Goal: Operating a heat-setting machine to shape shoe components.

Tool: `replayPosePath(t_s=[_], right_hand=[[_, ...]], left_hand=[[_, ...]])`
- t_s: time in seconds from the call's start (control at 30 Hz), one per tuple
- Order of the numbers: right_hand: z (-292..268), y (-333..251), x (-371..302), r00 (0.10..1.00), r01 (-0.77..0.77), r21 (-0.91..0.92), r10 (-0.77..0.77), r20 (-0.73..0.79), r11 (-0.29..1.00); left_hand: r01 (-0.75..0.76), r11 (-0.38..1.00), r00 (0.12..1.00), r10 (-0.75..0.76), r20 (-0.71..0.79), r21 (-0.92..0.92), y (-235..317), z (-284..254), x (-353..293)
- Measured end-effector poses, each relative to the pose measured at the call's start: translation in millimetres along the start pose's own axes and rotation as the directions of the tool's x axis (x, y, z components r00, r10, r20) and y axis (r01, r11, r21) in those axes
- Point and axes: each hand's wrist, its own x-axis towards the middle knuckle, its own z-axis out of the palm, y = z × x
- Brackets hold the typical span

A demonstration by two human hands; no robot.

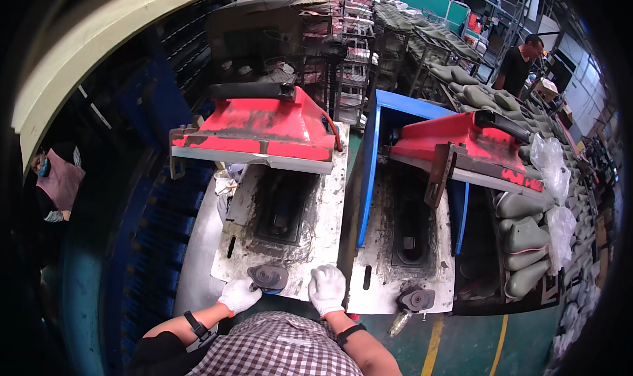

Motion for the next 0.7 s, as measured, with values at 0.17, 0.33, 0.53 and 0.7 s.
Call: replayPosePath(t_s=[0.17, 0.33, 0.53, 0.7], right_hand=[[-2.2, 1.9, 5.4, 1.0, 0.014, 0.005, -0.015, 0.013, 1.0], [0.3, 8.9, 5.3, 1.0, 0.005, 0.015, -0.005, -0.002, 1.0], [0.6, 6.0, 7.3, 0.999, 0.024, 0.053, -0.026, 0.042, 0.998], [-0.7, -2.1, 13.2, 0.999, 0.033, 0.06, -0.032, -0.013, 0.998]], left_hand=[[-0.002, 1.0, 0.999, 0.002, -0.038, -0.005, -4.3, 6.5, 4.0], [-0.029, 0.999, 0.996, 0.027, -0.081, -0.034, -4.4, 13.0, 5.4], [0.003, 1.0, 1.0, -0.004, 0.012, 0.023, -1.5, 1.0, 4.2], [-0.006, 0.999, 1.0, 0.006, -0.002, 0.04, -3.5, -4.9, 5.6]])
